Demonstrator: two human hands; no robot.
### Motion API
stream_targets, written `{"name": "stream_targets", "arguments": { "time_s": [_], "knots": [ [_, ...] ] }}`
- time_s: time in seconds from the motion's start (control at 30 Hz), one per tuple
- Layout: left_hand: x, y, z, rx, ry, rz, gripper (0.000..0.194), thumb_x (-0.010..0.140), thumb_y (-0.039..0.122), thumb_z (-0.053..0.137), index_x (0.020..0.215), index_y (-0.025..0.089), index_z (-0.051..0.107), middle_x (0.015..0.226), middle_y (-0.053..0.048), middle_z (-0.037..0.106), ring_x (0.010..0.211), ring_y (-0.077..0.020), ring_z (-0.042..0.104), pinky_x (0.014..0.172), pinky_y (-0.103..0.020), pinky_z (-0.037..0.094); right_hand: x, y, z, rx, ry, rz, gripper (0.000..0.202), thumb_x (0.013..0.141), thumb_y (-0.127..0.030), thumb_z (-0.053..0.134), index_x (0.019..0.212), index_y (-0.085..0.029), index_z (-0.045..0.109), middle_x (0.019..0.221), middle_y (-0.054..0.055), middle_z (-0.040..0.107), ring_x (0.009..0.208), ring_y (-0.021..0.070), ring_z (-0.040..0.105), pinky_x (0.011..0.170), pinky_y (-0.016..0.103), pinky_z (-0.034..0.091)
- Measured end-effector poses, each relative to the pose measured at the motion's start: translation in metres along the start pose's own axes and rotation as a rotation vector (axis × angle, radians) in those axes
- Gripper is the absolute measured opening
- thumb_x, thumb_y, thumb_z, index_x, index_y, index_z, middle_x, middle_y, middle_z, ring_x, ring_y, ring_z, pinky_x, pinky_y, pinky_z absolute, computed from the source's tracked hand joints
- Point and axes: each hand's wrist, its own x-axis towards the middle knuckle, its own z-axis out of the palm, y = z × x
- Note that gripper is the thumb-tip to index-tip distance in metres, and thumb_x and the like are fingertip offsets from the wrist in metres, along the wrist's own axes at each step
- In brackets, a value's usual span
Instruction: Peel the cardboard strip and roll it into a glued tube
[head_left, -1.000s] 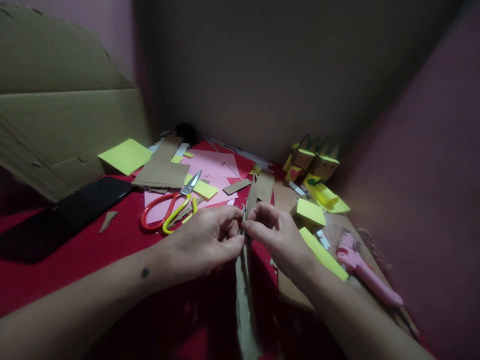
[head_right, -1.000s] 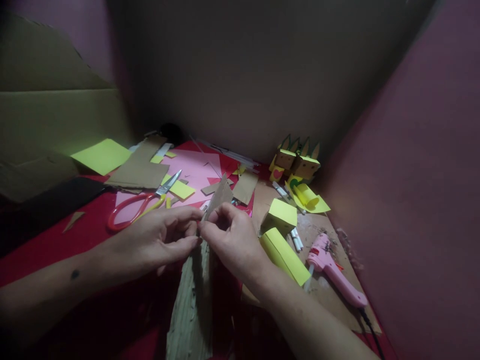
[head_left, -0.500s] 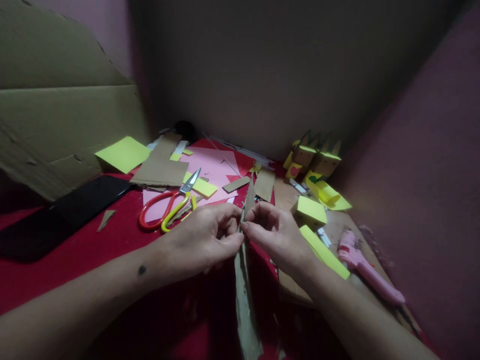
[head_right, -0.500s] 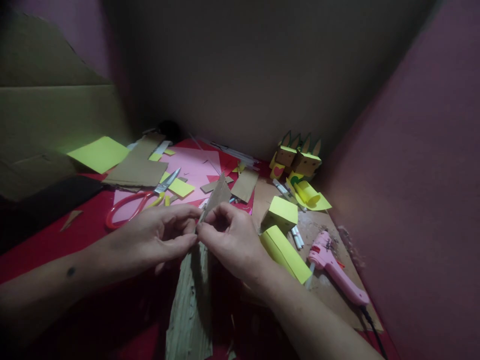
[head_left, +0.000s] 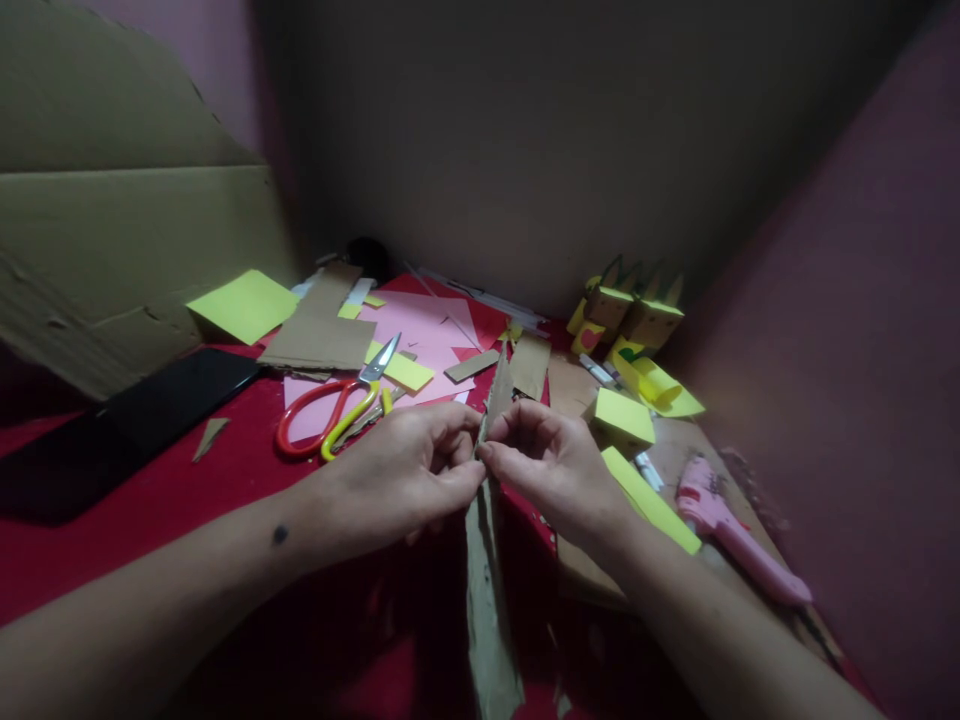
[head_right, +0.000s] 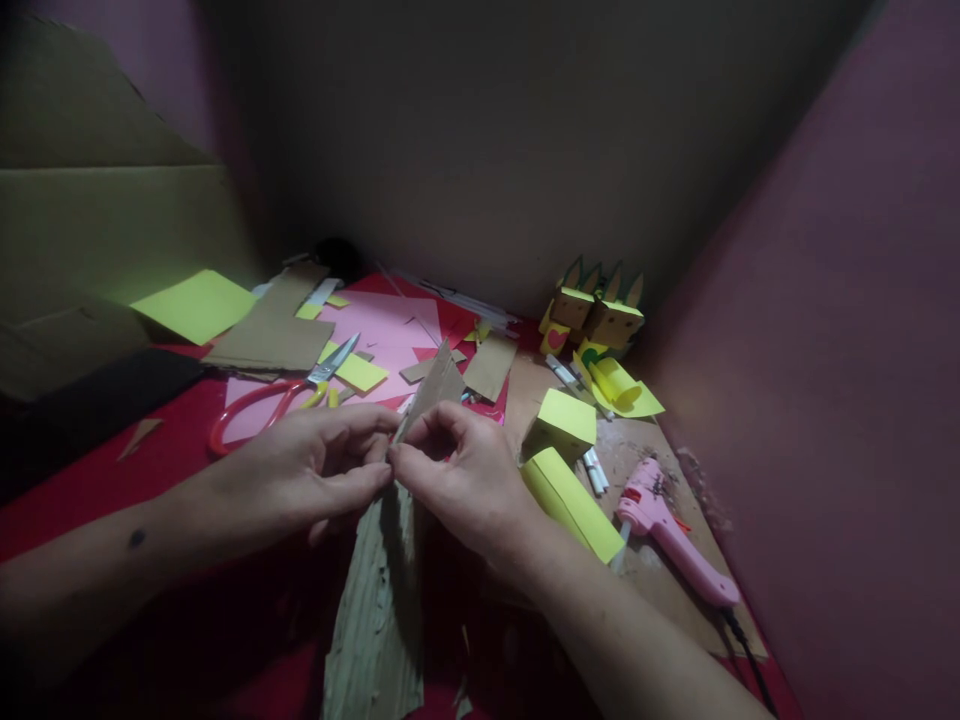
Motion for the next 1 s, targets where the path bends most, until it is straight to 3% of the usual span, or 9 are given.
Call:
{"name": "stream_targets", "arguments": {
  "time_s": [0.43,0.67,1.0],
  "knots": [
    [-0.001,-0.004,-0.006,-0.008,-0.056,0.002,0.015,0.086,0.032,0.055,0.092,0.019,0.052,0.066,0.006,0.052,0.046,-0.0093,0.054,0.039,-0.02,0.044,-0.002,0.0,-0.001,-0.023,-0.013,-0.049,0.002,0.07,-0.016,0.056,0.071,-0.017,0.057,0.069,-0.001,0.059,0.065,0.0117,0.054,0.061,0.025,0.043],
    [-0.002,0.0,-0.004,0.011,-0.055,0.02,0.015,0.086,0.032,0.054,0.093,0.02,0.049,0.065,0.007,0.048,0.043,-0.0088,0.052,0.038,-0.021,0.045,-0.004,-0.009,-0.005,-0.226,-0.029,-0.099,0.004,0.071,-0.016,0.056,0.07,-0.018,0.059,0.069,0.0,0.062,0.065,0.0134,0.056,0.06,0.027,0.043],
    [-0.002,0.003,0.002,0.13,0.052,0.156,0.003,0.08,0.019,0.052,0.079,0.017,0.05,0.06,0.007,0.045,0.046,-0.006,0.046,0.042,-0.019,0.041,-0.007,-0.014,-0.002,-0.357,0.002,-0.17,0.009,0.072,-0.012,0.053,0.065,-0.018,0.054,0.065,0.0,0.058,0.06,0.0117,0.052,0.057,0.026,0.039]
  ]
}}
